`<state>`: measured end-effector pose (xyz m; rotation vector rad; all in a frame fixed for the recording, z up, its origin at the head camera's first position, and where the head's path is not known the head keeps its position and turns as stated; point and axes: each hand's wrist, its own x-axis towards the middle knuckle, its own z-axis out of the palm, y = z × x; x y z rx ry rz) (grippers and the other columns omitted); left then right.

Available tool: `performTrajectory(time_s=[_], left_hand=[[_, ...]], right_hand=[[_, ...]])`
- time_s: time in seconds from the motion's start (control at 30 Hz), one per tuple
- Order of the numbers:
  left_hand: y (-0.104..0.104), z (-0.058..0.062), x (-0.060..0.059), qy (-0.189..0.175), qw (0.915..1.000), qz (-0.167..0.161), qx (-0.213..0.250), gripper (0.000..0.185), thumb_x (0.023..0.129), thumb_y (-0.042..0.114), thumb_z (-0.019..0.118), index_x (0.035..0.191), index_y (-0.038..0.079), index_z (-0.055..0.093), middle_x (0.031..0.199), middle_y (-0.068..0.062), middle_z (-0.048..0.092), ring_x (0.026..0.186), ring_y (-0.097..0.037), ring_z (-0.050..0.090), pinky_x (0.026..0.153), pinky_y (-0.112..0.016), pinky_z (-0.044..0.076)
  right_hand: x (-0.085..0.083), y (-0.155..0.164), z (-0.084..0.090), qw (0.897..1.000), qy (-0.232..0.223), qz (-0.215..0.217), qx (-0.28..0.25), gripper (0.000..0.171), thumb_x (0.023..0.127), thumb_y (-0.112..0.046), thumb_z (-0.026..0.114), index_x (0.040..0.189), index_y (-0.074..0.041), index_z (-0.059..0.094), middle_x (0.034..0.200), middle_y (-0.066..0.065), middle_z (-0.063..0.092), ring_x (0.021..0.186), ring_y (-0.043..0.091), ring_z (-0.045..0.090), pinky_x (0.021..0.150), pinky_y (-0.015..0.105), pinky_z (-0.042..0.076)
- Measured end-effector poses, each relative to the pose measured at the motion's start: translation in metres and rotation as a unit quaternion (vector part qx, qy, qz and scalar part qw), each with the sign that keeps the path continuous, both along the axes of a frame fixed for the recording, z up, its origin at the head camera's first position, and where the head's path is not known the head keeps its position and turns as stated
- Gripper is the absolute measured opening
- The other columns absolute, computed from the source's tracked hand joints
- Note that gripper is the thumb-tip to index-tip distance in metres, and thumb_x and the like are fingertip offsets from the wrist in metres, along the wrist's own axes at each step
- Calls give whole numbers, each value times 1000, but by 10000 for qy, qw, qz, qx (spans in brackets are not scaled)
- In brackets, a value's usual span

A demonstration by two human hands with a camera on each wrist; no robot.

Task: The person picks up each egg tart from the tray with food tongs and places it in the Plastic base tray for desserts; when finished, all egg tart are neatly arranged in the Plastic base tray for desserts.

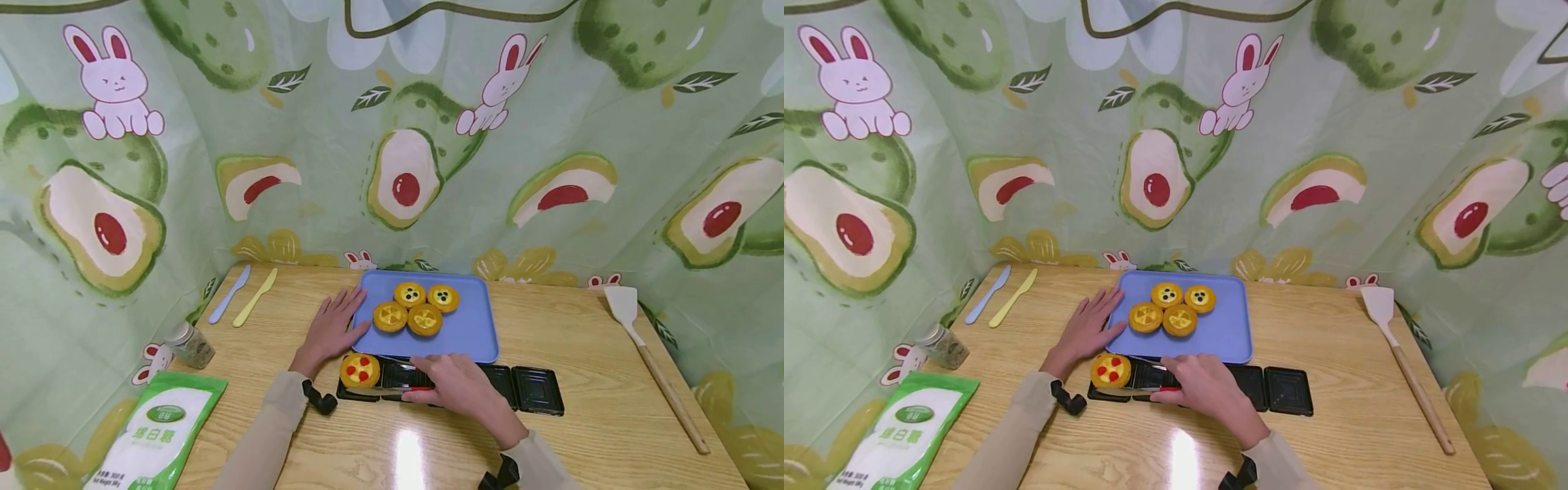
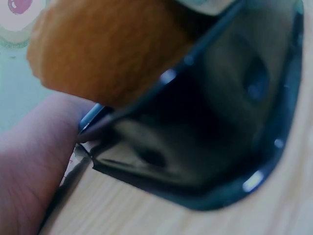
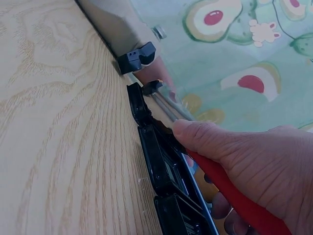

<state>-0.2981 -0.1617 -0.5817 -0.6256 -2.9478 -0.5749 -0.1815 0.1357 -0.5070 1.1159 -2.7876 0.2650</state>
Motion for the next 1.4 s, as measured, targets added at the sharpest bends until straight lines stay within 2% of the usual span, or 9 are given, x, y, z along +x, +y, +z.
performTrajectory(time_s=[0.4, 0.6, 0.77, 0.9, 0.97, 1.13, 1.23, 1.4], left_hand=[[0, -1, 0, 47, 10000, 24, -62, 79, 103, 66, 41, 169, 27, 21, 175, 7, 13, 161, -30, 13, 128, -58, 10], [0, -2, 0, 43, 10000, -11, -25, 78, 104, 66, 40, 169, 27, 20, 175, 7, 13, 161, -31, 14, 127, -59, 10], [0, -2, 0, 14, 10000, -7, -46, 77, 105, 65, 40, 169, 27, 20, 175, 7, 13, 161, -31, 13, 127, -59, 10], [0, -2, -1, 17, 9999, 23, -127, 76, 105, 64, 40, 169, 28, 20, 175, 8, 12, 162, -29, 13, 128, -58, 9], [0, -3, -1, 67, 9999, 23, -150, 76, 105, 63, 41, 169, 27, 20, 175, 7, 13, 161, -29, 14, 128, -58, 10], [-1, -3, -2, 131, 9998, -39, -114, 77, 104, 61, 44, 169, 26, 21, 175, 3, 17, 161, -30, 16, 127, -58, 11], [-1, -2, -2, 83, 9999, -43, -68, 78, 104, 62, 44, 169, 27, 20, 175, 3, 17, 161, -30, 15, 127, -58, 11], [0, -1, -1, 62, 10000, 4, -35, 78, 104, 65, 41, 169, 27, 21, 175, 4, 16, 161, -30, 14, 128, -58, 10]], right_hand=[[0, 0, 3, 9999, -138, -37, -44, 66, 89, -72, 65, 118, -13, 74, 83, -2, 73, 54, 7, 56, 46, 23, 42], [1, 1, 7, 9997, -194, -66, -138, 65, 90, -73, 65, 113, -13, 72, 74, -4, 66, 50, 5, 48, 44, 23, 37], [2, 3, 13, 9989, -339, -133, -311, 71, 90, -75, 62, 122, -11, 71, 81, -1, 72, 53, 5, 53, 46, 23, 41], [1, 5, 18, 9981, -402, -203, -412, 72, 90, -74, 63, 124, -11, 70, 78, -2, 69, 53, 3, 49, 46, 23, 40], [1, 6, 21, 9979, -381, -244, -456, 72, 90, -73, 65, 124, -11, 70, 81, -2, 69, 55, 4, 50, 48, 23, 42], [0, 10, 26, 9974, -319, -382, -525, 74, 89, -70, 69, 130, -8, 69, 96, 5, 76, 63, 11, 63, 51, 25, 49], [-2, 14, 29, 9963, -425, -442, -607, 73, 90, -70, 68, 128, -8, 69, 94, 6, 75, 64, 11, 63, 53, 25, 50], [-6, 24, 35, 9949, -388, -648, -669, 70, 90, -76, 63, 116, -12, 68, 77, -5, 62, 58, 5, 51, 51, 23, 43]])
